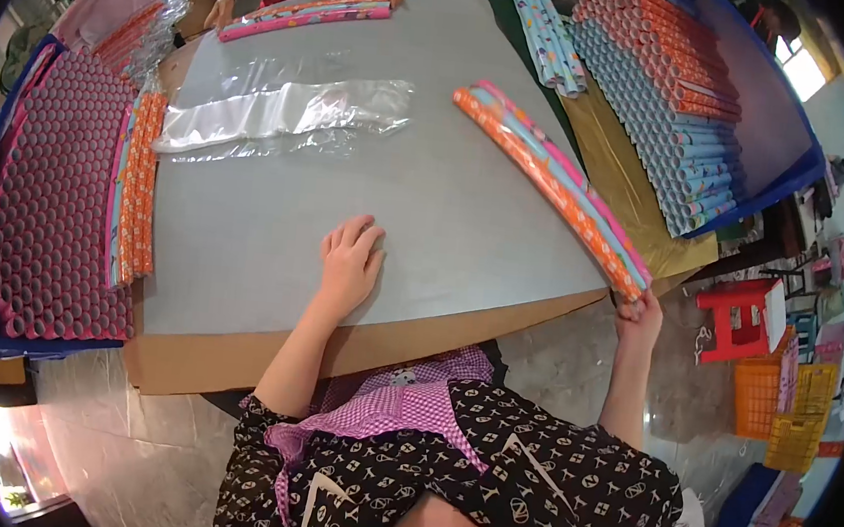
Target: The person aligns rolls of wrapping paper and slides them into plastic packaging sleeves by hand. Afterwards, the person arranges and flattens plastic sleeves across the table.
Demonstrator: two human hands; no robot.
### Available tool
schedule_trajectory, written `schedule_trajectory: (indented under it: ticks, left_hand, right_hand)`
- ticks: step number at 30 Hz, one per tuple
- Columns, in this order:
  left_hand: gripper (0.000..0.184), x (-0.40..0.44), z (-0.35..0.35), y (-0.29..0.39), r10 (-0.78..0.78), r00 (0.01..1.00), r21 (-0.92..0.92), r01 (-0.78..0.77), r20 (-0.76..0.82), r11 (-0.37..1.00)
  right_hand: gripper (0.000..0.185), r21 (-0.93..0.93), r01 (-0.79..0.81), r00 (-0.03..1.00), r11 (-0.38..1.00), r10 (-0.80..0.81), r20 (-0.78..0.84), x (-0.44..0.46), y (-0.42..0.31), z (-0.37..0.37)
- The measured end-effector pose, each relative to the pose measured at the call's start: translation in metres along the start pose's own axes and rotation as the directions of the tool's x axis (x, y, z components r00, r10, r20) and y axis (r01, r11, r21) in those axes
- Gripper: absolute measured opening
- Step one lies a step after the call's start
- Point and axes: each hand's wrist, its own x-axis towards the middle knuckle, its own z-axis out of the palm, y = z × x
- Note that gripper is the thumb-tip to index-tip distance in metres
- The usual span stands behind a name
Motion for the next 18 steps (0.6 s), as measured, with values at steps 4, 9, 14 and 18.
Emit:
schedule_trajectory:
  ticks: [4, 9, 14, 18]
  left_hand:
    - [0.028, 0.000, 0.000, -0.001, -0.002, 1.000, -0.009, 0.002, -0.009, 1.000]
    - [0.027, 0.000, 0.002, -0.003, -0.017, 1.000, -0.020, 0.017, -0.002, 1.000]
    - [0.028, -0.002, 0.002, -0.003, -0.011, 1.000, -0.030, 0.010, -0.024, 1.000]
    - [0.031, -0.003, 0.002, -0.006, -0.015, 1.000, -0.040, 0.015, -0.014, 0.999]
  right_hand:
    - [0.016, -0.269, 0.046, 0.998, 0.962, -0.036, 0.041, -0.013, 0.042, 0.057]
    - [0.013, -0.410, -0.099, 0.965, 0.907, 0.187, 0.181, 0.000, 0.101, 0.140]
    - [0.006, -0.376, -0.302, 0.894, 0.876, 0.397, 0.207, 0.068, 0.163, 0.206]
    - [0.016, -0.293, -0.364, 0.884, 0.884, 0.427, 0.191, 0.052, 0.201, 0.261]
